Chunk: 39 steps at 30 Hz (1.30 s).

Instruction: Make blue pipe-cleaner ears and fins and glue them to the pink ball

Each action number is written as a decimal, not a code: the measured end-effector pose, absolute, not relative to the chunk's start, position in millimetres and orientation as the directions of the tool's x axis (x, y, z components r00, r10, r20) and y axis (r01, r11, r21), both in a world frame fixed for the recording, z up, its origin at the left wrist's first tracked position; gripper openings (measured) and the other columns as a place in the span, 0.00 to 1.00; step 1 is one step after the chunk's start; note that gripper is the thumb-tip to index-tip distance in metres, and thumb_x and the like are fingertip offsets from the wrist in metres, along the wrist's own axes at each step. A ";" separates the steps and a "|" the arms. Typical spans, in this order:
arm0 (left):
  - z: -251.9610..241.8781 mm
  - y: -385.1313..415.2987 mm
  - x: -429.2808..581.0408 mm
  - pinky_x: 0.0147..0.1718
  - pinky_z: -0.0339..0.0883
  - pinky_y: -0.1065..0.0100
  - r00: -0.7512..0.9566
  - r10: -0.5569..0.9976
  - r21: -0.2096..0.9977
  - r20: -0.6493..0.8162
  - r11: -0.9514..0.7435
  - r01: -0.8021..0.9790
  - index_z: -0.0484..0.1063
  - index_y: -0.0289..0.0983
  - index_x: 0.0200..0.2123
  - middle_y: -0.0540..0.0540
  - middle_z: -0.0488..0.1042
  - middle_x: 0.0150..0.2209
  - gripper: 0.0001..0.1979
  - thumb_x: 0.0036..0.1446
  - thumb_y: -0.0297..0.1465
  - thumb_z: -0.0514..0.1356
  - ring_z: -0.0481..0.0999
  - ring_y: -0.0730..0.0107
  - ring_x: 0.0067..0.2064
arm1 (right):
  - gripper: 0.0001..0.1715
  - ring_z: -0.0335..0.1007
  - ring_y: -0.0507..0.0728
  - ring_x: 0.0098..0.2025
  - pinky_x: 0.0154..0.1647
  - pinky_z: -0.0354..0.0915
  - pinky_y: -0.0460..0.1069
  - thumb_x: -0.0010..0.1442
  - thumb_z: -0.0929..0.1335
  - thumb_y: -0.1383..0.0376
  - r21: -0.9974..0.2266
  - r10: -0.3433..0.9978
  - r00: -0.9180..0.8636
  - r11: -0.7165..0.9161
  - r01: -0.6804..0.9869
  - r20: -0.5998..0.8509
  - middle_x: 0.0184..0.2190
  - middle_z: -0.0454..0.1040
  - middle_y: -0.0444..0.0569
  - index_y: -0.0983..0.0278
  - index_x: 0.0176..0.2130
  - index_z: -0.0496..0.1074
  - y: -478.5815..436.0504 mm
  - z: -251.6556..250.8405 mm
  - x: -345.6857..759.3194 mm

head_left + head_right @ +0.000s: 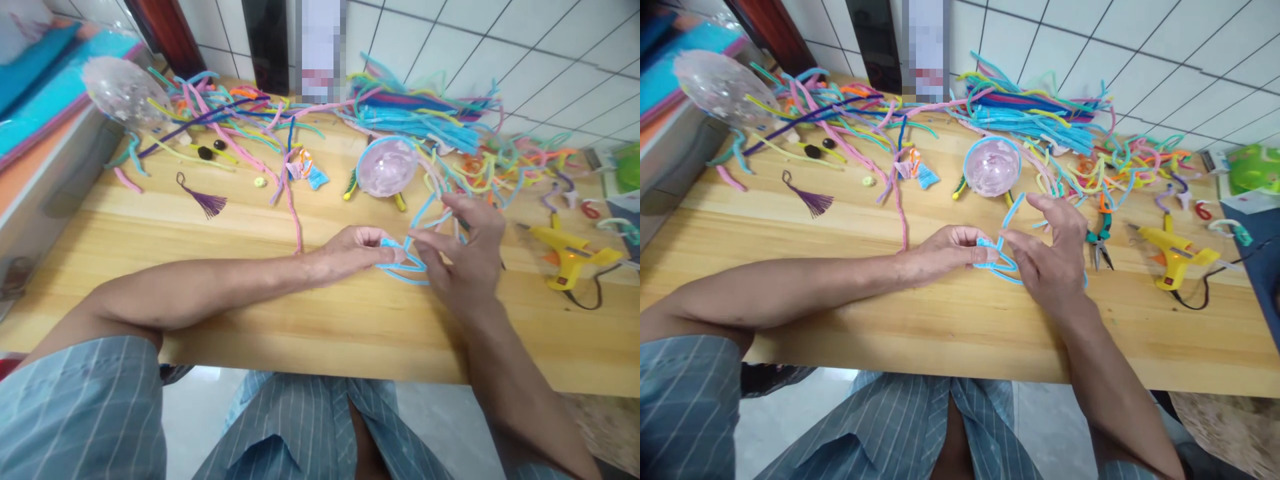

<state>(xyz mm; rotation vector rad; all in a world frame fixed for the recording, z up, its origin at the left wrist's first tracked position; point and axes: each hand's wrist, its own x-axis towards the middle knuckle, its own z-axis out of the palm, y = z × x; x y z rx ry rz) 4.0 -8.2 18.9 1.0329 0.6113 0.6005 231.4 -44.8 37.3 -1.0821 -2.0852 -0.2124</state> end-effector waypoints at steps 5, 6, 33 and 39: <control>27.5 -10.6 4.4 0.36 0.59 0.69 0.714 0.691 0.887 -0.114 0.394 -0.239 0.76 0.35 0.32 0.53 0.73 0.30 0.30 0.44 0.54 0.79 0.66 0.76 0.33 | 0.13 0.77 0.69 0.64 0.66 0.71 0.70 0.68 0.74 0.67 -0.195 0.608 -0.362 0.659 0.727 0.706 0.60 0.80 0.48 0.47 0.48 0.81 -39.4 33.9 231.7; 28.3 -10.9 4.2 0.37 0.60 0.69 0.715 0.692 0.886 -0.103 0.390 -0.250 0.77 0.35 0.33 0.53 0.73 0.30 0.30 0.45 0.54 0.79 0.67 0.76 0.33 | 0.13 0.79 0.68 0.60 0.63 0.73 0.68 0.68 0.74 0.67 -0.207 0.600 -0.359 0.673 0.710 0.715 0.57 0.83 0.48 0.47 0.48 0.81 -38.5 32.9 230.9; 22.3 -14.5 1.2 0.48 0.72 0.64 0.517 0.855 0.939 0.032 0.150 -0.308 0.85 0.35 0.41 0.46 0.82 0.38 0.21 0.56 0.47 0.77 0.79 0.66 0.43 | 0.13 0.80 0.58 0.37 0.41 0.76 0.56 0.63 0.79 0.52 -0.794 0.930 -0.040 0.333 0.510 0.364 0.36 0.83 0.45 0.54 0.42 0.80 -54.8 25.4 218.6; 24.8 -13.7 0.4 0.50 0.72 0.64 0.554 0.832 0.933 0.031 0.174 -0.314 0.85 0.34 0.42 0.45 0.83 0.40 0.23 0.57 0.49 0.76 0.79 0.66 0.44 | 0.10 0.79 0.58 0.35 0.39 0.76 0.56 0.61 0.80 0.54 -0.823 0.936 -0.063 0.334 0.460 0.345 0.34 0.83 0.44 0.54 0.38 0.80 -54.6 27.7 211.8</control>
